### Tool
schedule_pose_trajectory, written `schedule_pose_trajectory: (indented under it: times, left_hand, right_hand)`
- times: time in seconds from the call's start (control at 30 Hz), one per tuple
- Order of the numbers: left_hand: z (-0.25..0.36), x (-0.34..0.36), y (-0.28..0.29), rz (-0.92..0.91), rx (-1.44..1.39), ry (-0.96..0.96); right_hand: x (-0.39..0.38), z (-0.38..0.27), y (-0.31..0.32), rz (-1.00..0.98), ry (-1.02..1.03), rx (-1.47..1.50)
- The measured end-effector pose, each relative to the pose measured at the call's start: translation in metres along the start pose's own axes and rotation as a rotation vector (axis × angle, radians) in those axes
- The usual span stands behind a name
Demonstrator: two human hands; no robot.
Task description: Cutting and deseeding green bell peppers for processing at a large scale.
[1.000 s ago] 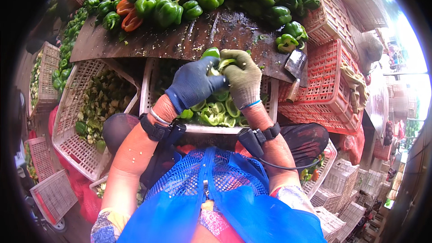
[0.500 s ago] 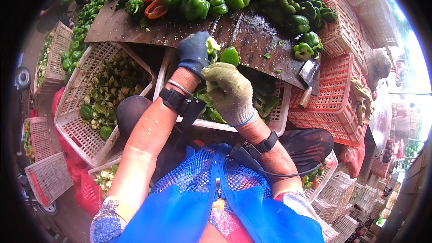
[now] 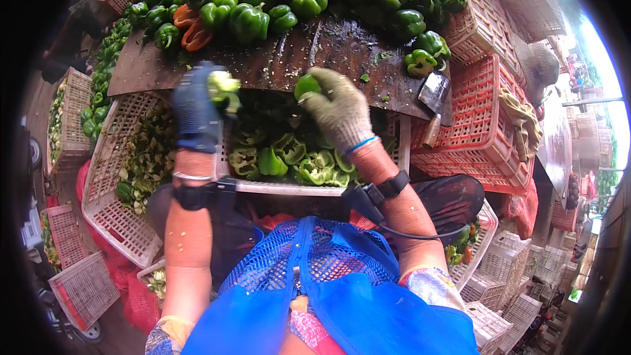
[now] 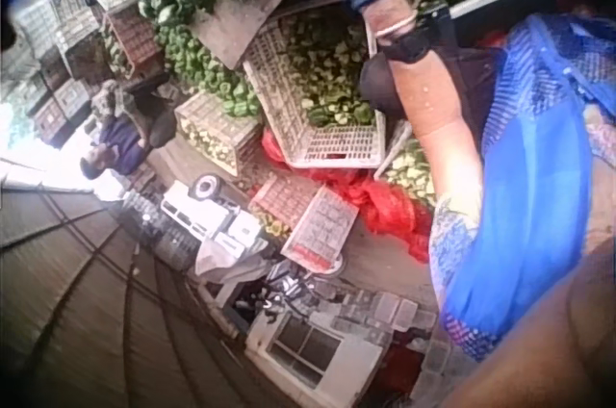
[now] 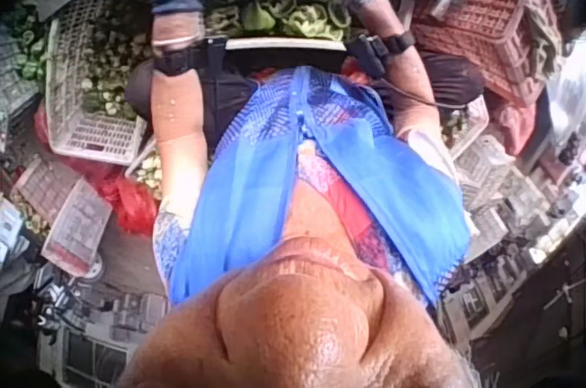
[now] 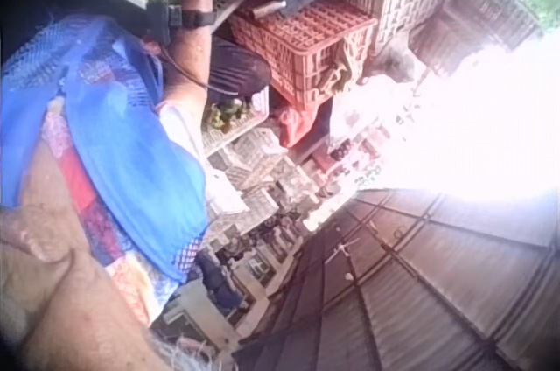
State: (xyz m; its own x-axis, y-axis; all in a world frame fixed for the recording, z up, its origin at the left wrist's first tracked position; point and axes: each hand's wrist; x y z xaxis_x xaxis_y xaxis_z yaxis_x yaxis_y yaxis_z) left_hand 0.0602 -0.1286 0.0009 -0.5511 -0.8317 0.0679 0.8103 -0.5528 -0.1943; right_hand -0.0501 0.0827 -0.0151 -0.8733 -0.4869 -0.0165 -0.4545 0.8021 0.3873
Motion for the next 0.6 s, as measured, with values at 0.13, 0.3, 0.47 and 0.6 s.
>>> schedule_pose_trajectory:
  times: [0.13, 0.3, 0.47, 0.6]
  left_hand:
    - [0.026, 0.031, 0.072, 0.262, 0.857, -0.494]
    - [0.013, 0.015, 0.076, 0.235, 0.527, -0.241]
    - [0.014, 0.002, 0.024, -0.015, 0.391, -0.008]
    - [-0.003, 0.001, 0.006, -0.152, 0.382, 0.004]
  right_hand:
    - [0.028, 0.017, 0.014, 0.124, 0.238, -0.566]
    - [0.015, 0.007, -0.015, -0.149, 0.588, -0.536]
    - [0.081, 0.042, 0.112, 0.494, 0.369, -0.835]
    - [0.112, 0.067, 0.165, 0.412, -0.15, -1.22]
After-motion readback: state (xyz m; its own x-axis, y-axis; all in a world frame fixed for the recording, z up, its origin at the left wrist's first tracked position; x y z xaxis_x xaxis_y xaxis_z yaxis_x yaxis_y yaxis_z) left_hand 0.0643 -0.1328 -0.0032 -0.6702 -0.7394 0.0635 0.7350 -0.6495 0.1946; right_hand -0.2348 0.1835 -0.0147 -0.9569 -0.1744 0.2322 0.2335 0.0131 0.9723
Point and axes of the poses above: each hand's wrist, its own x-axis towards the middle knuckle, its own y-axis out of the back of the hand, z = x × y, and after that the axes turned 9 degrees about -y, right-handed
